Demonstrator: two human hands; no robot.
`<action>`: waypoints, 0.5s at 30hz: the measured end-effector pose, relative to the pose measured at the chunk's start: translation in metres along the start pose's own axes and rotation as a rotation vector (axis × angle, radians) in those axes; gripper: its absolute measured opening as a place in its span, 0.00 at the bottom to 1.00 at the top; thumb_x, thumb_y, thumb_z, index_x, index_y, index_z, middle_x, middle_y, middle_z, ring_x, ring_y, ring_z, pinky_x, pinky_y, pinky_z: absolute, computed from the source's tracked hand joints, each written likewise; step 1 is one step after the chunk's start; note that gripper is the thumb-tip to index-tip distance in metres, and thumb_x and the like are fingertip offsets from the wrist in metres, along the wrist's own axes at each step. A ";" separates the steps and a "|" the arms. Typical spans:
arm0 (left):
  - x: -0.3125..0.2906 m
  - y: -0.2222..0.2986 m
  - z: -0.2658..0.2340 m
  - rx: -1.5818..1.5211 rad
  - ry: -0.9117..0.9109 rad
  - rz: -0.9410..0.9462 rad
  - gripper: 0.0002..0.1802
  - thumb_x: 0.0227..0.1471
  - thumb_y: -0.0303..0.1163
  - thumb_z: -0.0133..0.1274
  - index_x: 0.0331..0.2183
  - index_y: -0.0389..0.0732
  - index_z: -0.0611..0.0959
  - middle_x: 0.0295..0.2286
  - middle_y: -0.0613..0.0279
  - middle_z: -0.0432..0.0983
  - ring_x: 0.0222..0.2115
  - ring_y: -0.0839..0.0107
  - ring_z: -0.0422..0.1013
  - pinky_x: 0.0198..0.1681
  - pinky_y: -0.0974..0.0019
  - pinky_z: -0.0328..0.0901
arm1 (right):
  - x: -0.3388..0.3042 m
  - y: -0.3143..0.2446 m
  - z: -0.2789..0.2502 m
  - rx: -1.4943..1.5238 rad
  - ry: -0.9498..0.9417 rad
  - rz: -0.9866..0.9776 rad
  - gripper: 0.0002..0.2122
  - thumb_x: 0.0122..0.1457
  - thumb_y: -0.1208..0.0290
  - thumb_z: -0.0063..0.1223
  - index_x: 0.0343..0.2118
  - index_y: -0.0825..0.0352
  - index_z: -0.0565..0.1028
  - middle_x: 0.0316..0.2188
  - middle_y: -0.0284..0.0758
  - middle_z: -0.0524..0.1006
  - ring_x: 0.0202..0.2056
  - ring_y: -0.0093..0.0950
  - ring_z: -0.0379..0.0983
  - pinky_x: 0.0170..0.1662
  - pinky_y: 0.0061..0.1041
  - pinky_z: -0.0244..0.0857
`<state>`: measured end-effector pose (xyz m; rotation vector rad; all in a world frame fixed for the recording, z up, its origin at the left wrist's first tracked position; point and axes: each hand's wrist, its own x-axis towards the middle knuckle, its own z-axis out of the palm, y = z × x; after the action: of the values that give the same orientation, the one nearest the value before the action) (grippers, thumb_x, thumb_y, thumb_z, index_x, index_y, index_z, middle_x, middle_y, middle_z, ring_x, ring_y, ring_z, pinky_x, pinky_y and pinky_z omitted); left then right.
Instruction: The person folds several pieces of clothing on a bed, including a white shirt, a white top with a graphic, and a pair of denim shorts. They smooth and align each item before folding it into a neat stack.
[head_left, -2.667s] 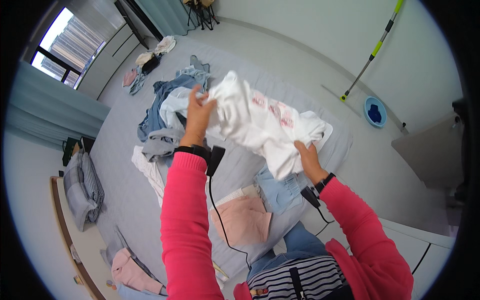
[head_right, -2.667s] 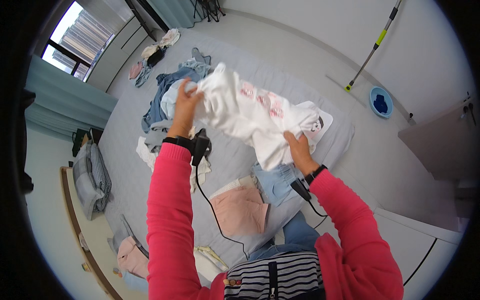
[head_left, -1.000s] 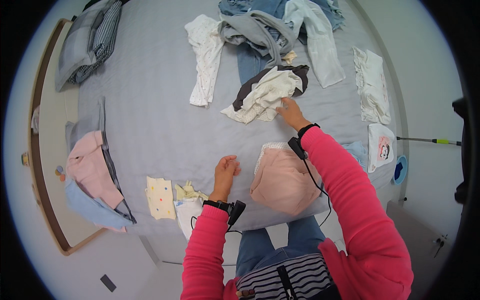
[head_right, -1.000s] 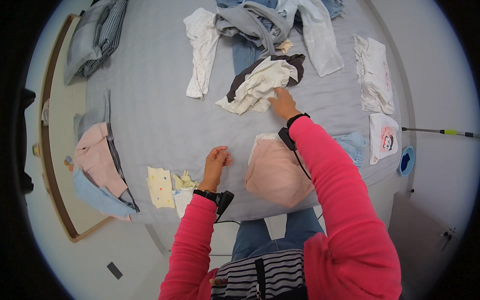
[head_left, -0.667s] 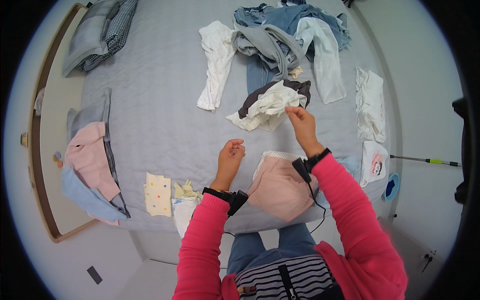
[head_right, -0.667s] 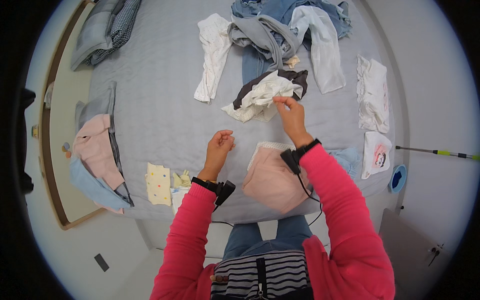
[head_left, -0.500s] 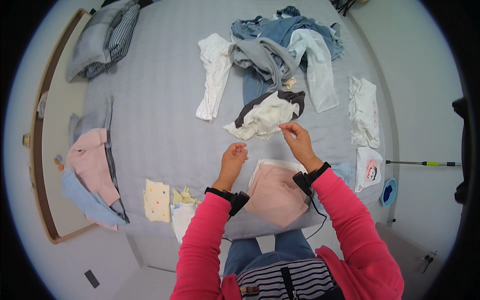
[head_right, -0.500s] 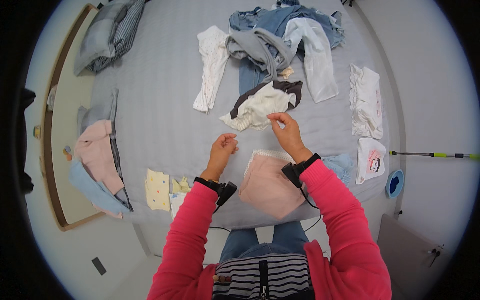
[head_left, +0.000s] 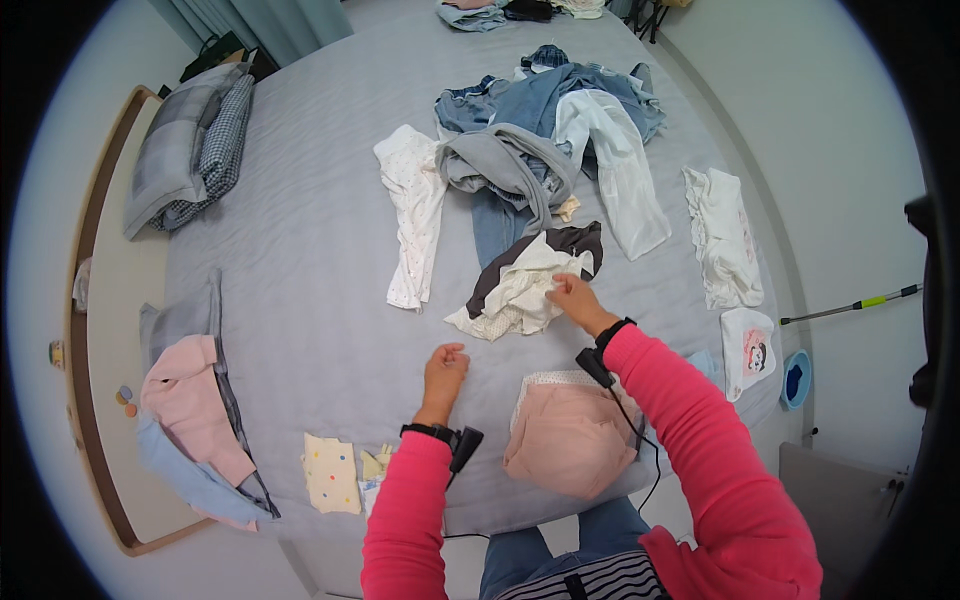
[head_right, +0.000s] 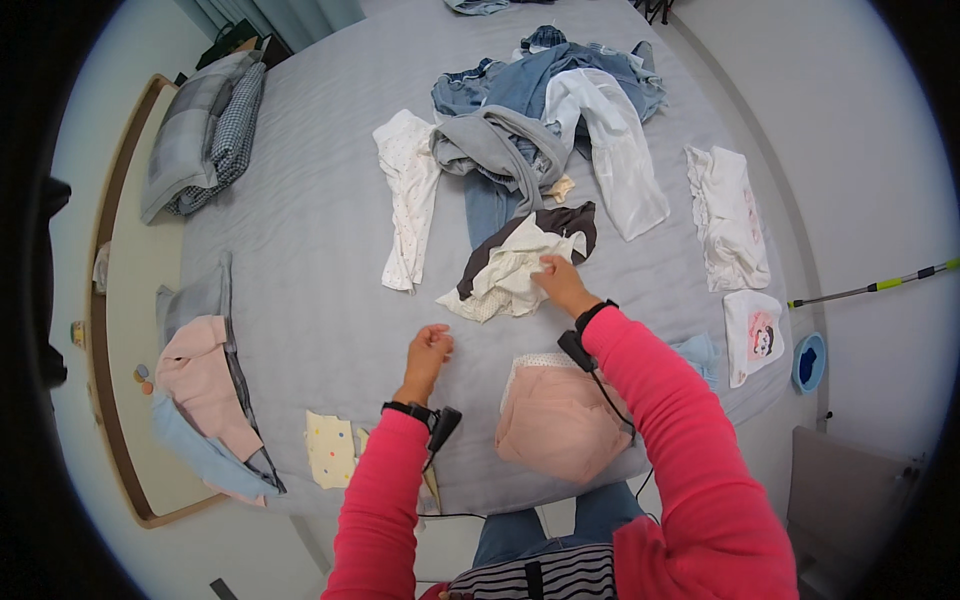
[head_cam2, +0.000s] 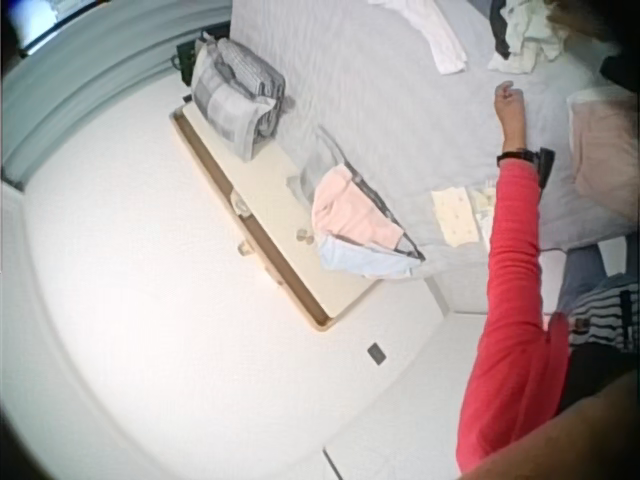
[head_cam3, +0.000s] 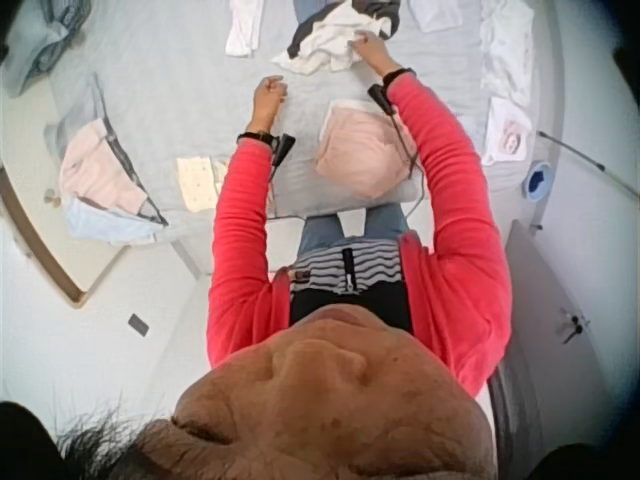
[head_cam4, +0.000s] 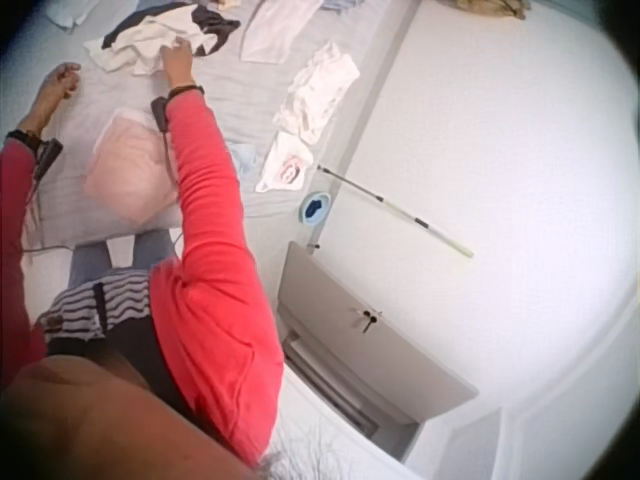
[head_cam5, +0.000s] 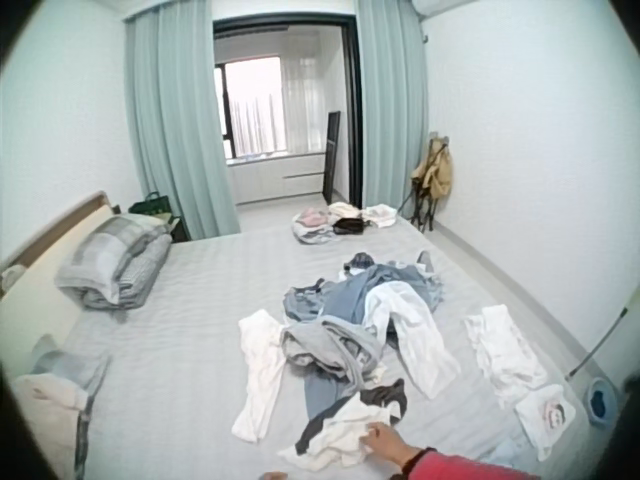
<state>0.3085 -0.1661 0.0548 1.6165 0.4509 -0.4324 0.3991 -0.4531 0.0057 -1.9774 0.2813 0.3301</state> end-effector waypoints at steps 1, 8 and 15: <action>0.016 0.003 -0.004 0.060 0.017 0.033 0.16 0.47 0.30 0.54 0.41 0.39 0.74 0.27 0.69 0.70 0.25 0.78 0.68 0.27 0.74 0.64 | 0.009 -0.005 -0.006 -0.013 0.012 0.016 0.23 0.49 0.69 0.60 0.48 0.72 0.67 0.28 0.28 0.71 0.29 0.18 0.66 0.33 0.16 0.61; 0.129 0.005 0.042 0.392 -0.106 0.031 0.39 0.35 0.37 0.66 0.47 0.37 0.65 0.32 0.58 0.69 0.30 0.73 0.68 0.28 0.71 0.64 | 0.083 -0.046 -0.046 0.223 0.142 -0.013 0.37 0.45 0.60 0.64 0.53 0.77 0.59 0.37 0.35 0.71 0.36 0.21 0.67 0.39 0.19 0.63; 0.174 -0.036 0.086 0.369 0.114 -0.263 0.53 0.25 0.55 0.68 0.43 0.22 0.65 0.43 0.36 0.68 0.45 0.50 0.68 0.46 0.61 0.64 | 0.166 -0.046 -0.047 0.324 0.198 -0.163 0.40 0.40 0.57 0.67 0.52 0.77 0.59 0.45 0.47 0.70 0.44 0.33 0.70 0.47 0.27 0.64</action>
<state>0.4364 -0.2428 -0.0754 1.9528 0.7060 -0.6525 0.5749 -0.4855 0.0045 -1.6999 0.2783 -0.0175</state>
